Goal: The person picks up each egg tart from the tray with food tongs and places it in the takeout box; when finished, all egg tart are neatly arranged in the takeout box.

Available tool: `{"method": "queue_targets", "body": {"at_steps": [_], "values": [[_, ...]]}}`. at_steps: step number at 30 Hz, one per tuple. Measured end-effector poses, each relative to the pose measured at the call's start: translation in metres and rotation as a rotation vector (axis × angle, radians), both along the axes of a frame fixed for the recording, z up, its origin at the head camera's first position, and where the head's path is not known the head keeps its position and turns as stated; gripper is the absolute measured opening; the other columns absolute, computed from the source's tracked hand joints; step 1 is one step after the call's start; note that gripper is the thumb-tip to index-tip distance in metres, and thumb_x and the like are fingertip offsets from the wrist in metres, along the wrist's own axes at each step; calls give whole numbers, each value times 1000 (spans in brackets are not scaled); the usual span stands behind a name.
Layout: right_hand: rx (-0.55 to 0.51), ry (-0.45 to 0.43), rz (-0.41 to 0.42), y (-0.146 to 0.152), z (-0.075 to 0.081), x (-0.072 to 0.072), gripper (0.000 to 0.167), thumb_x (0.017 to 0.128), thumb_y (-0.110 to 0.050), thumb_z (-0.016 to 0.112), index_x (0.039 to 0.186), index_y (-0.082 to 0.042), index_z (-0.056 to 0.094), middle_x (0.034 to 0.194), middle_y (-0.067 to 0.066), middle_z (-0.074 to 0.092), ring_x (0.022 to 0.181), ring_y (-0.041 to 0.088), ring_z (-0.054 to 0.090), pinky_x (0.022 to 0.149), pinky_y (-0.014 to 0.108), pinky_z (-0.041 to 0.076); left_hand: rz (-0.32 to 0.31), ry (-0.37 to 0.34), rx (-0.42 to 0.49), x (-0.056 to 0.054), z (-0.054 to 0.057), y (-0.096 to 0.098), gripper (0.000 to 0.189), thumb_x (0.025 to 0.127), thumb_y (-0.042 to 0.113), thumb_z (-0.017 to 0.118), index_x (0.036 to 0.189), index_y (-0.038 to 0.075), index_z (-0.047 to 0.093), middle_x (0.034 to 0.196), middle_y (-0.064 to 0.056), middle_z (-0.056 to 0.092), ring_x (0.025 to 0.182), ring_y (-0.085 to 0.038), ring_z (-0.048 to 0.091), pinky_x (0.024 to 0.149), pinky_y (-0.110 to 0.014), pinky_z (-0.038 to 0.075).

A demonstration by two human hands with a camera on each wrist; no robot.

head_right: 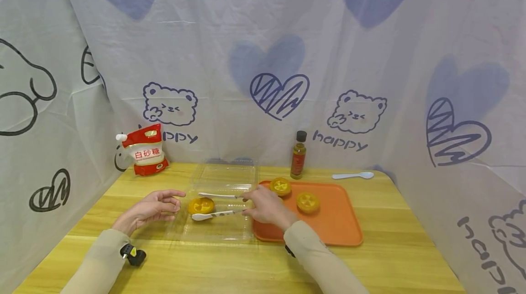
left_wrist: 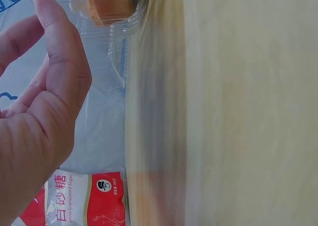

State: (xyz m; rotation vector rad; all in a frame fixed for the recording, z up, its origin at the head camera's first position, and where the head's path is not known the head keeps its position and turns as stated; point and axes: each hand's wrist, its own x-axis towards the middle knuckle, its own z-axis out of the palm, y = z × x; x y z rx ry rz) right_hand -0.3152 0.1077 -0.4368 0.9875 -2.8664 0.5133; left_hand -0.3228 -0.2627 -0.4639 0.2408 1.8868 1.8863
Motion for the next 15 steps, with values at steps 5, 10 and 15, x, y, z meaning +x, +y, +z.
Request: {"method": "queue_targets", "body": {"at_steps": [5, 10, 15], "values": [[-16, 31, -11, -1, -5, 2, 44, 89, -33, 72, 130, -20, 65, 113, -6, 70, 90, 11, 49, 69, 24, 39, -1, -2, 4, 0, 0, 0, 59, 90, -1, 64, 142, -7, 37, 99, -6, 65, 84, -16, 65, 75, -30, 60], [-57, 45, -17, 1, -9, 4, 42, 89, -31, 72, 129, -20, 66, 110, -5, 70, 85, 10, 45, 67, 23, 37, -6, 0, 5, 0, 0, 0, 59, 90, -1, 64, 142, -7, 37, 98, -5, 65, 83, -16, 65, 76, -30, 60], [-70, 60, 10, 1, -12, 3, 40, 89, -32, 72, 127, -20, 67, 111, -5, 70, 83, 10, 44, 66, 22, 36, -7, 0, -2, 0, 1, 0, 61, 91, -2, 63, 144, -8, 34, 98, -5, 65, 82, -15, 64, 76, -31, 60]]}}
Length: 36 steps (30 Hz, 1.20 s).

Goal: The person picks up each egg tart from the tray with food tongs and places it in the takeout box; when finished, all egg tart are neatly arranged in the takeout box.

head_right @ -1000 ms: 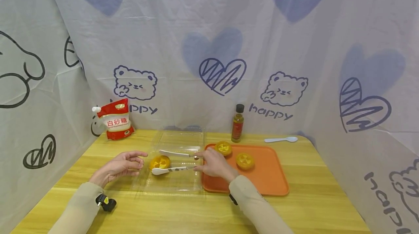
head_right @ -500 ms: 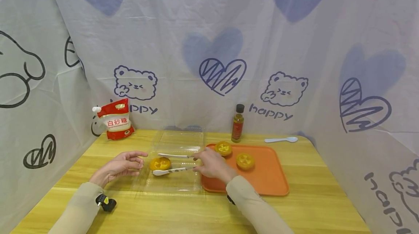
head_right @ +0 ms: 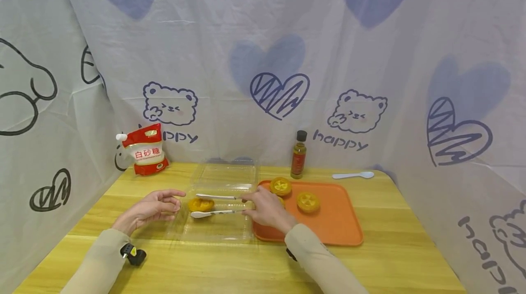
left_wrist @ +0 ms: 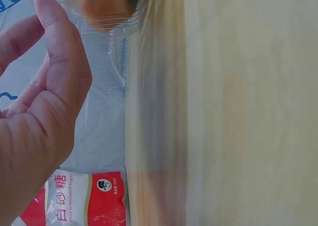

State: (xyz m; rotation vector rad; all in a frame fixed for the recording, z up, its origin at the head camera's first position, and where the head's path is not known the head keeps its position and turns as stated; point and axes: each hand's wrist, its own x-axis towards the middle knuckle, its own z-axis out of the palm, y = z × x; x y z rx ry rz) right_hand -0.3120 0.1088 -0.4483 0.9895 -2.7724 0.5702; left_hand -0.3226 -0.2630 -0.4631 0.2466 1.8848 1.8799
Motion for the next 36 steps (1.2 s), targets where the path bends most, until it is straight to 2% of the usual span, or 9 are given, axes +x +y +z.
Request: {"method": "queue_targets", "body": {"at_steps": [3, 10, 17, 27, 36], "values": [[-7, -23, 6, -1, 0, 0, 42, 88, -32, 73, 128, -20, 66, 112, -4, 70, 84, 11, 45, 67, 22, 37, 1, -2, -3, 0, 0, 0, 61, 91, -2, 63, 144, -8, 33, 98, -5, 65, 82, -15, 63, 77, -31, 60], [-51, -88, -19, 3, 5, 1, 49, 86, -30, 76, 131, -17, 64, 114, -3, 70, 95, 22, 55, 74, 27, 42, 12, -4, -8, 0, 1, 0, 60, 90, -1, 63, 143, -7, 35, 97, -4, 65, 81, -14, 64, 76, -30, 60], [-70, -151, -16, 6, 6, -1, 47, 88, -28, 74, 131, -15, 63, 113, 0, 70, 99, 21, 57, 84, 33, 48, 24, -8, -3, 1, 3, 0, 60, 90, -2, 63, 143, -7, 36, 97, -3, 65, 82, -14, 64, 76, -30, 60], [-78, -129, 0, 3, 3, 0, 44, 87, -29, 75, 128, -16, 67, 107, -1, 70, 86, 20, 51, 70, 26, 38, 29, -11, -9, 2, 2, 1, 57, 91, -2, 62, 142, -6, 37, 99, -5, 66, 83, -15, 65, 76, -30, 60], [-91, -180, -25, 13, 4, -3, 51, 87, -33, 74, 136, -24, 60, 112, -1, 66, 84, 17, 47, 68, 28, 37, 30, -12, -8, 2, 3, 1, 57, 91, -3, 62, 142, -6, 38, 98, -5, 66, 82, -15, 65, 75, -30, 60]]}}
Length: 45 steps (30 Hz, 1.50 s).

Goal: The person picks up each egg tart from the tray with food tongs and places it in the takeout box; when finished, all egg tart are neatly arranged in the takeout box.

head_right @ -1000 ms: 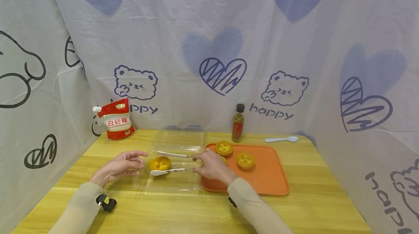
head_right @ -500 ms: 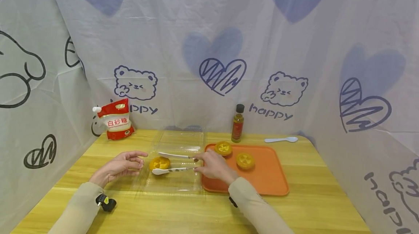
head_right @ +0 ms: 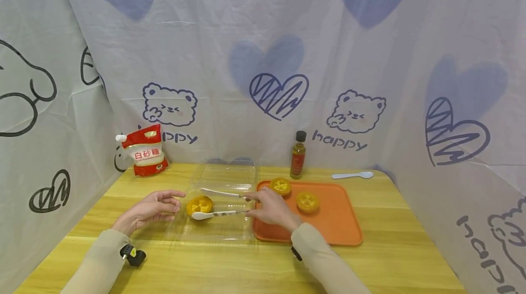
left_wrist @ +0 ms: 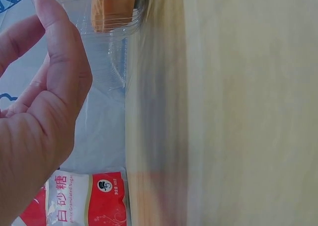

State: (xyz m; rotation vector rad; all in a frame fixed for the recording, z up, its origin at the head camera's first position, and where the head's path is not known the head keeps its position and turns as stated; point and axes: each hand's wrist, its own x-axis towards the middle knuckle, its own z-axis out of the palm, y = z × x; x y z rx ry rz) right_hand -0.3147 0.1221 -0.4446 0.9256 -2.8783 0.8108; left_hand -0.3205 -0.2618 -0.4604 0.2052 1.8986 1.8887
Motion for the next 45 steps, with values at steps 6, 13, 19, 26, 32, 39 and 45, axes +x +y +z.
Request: {"method": "queue_targets", "body": {"at_steps": [6, 13, 19, 26, 32, 39, 45], "values": [[-57, -46, 9, 12, 5, 2, 51, 87, -31, 74, 136, -22, 60, 121, 2, 69, 96, 23, 58, 78, 34, 46, -8, 1, 2, 0, -2, -1, 60, 90, -1, 64, 143, -7, 36, 100, -6, 66, 82, -14, 65, 76, -30, 60], [-102, -70, 3, 28, 3, 2, 49, 88, -27, 74, 135, -17, 61, 128, 4, 66, 115, 26, 62, 98, 48, 51, -11, 2, 4, 0, -2, -1, 60, 90, 0, 64, 143, -7, 36, 99, -5, 66, 85, -15, 64, 76, -30, 60], [-128, -80, 11, 44, 0, 2, 46, 88, -20, 74, 132, -11, 63, 118, 7, 70, 95, 20, 64, 87, 46, 54, -12, -1, 5, 0, -1, -1, 61, 90, -1, 64, 143, -7, 35, 98, -5, 66, 85, -15, 64, 76, -30, 60], [-151, -81, -56, 65, 3, 10, 45, 87, -24, 75, 129, -13, 65, 112, 5, 72, 84, 11, 60, 75, 31, 53, -6, 1, 8, 0, 0, -1, 61, 89, -1, 65, 143, -7, 37, 99, -5, 66, 85, -15, 65, 76, -30, 60], [-230, -135, -54, 87, 3, 16, 46, 88, -19, 73, 131, -6, 62, 115, 12, 70, 78, 12, 56, 68, 26, 50, -7, 5, -5, -1, -1, -1, 61, 89, 0, 66, 142, -6, 38, 100, -5, 66, 86, -16, 65, 77, -30, 60], [-217, -138, -129, 110, 0, 20, 43, 89, -21, 73, 129, -9, 65, 112, 8, 71, 77, 11, 54, 66, 24, 46, -12, 3, -4, -2, -1, 0, 60, 90, -1, 64, 144, -6, 36, 101, -7, 64, 86, -16, 63, 77, -31, 60], [-229, -136, -169, 128, -2, 23, 45, 87, -22, 74, 128, -7, 64, 115, 10, 71, 78, 12, 57, 68, 25, 47, -11, 12, -10, -1, -3, -2, 60, 90, -1, 64, 143, -7, 36, 101, -7, 65, 87, -17, 64, 78, -31, 60]]}}
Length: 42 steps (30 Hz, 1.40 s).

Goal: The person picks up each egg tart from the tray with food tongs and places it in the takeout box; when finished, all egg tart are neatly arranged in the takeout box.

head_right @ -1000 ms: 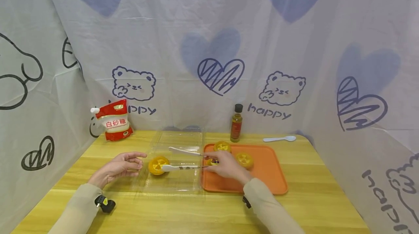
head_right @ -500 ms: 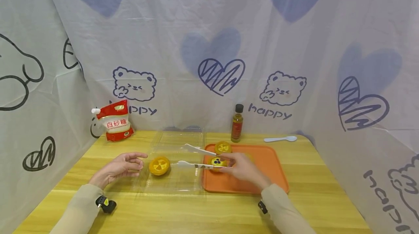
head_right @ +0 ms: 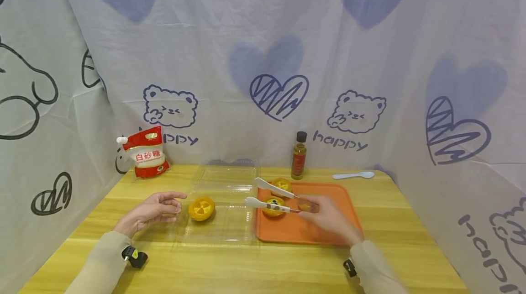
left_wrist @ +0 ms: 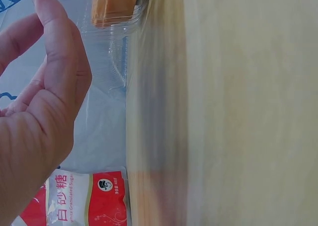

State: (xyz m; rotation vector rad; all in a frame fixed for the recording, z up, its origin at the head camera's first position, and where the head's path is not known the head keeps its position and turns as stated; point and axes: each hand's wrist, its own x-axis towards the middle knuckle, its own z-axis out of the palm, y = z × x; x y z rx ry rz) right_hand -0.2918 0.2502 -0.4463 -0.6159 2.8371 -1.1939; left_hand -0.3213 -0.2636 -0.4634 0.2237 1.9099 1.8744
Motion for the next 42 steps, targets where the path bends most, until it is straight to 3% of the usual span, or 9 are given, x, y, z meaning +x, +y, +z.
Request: {"method": "queue_targets", "body": {"at_steps": [8, 19, 33, 38, 42], "values": [[-36, -31, -37, 25, 1, 6, 48, 88, -22, 73, 131, -3, 61, 115, 13, 70, 78, 12, 54, 63, 24, 47, -23, 11, 13, 1, -2, 0, 60, 91, 0, 64, 143, -8, 35, 100, -7, 65, 88, -16, 64, 78, -32, 60], [9, -21, -63, 60, 1, 13, 51, 89, -24, 71, 132, 0, 59, 118, 18, 69, 81, 10, 57, 69, 24, 50, -15, 3, 8, -1, 1, 0, 61, 90, 0, 65, 144, -7, 36, 101, -7, 65, 85, -16, 64, 78, -31, 60], [56, -55, -130, 86, 1, 19, 54, 89, -29, 72, 133, -2, 59, 121, 17, 68, 78, 11, 55, 64, 23, 48, -12, 0, 5, -1, 2, -1, 61, 91, 1, 65, 144, -7, 36, 100, -7, 64, 83, -16, 64, 78, -31, 60], [89, -7, -165, 91, 1, 23, 55, 87, -30, 74, 132, -1, 60, 123, 16, 67, 88, 15, 58, 70, 22, 49, -9, 0, 1, -1, 1, -1, 61, 91, 1, 65, 144, -8, 35, 101, -7, 64, 84, -16, 64, 78, -31, 60], [98, -2, -178, 96, 2, 25, 57, 87, -30, 74, 133, 1, 58, 124, 18, 66, 85, 13, 56, 65, 20, 46, -13, 2, 3, -1, 1, 0, 62, 91, 1, 64, 144, -8, 35, 101, -7, 64, 85, -16, 64, 78, -31, 60]]}}
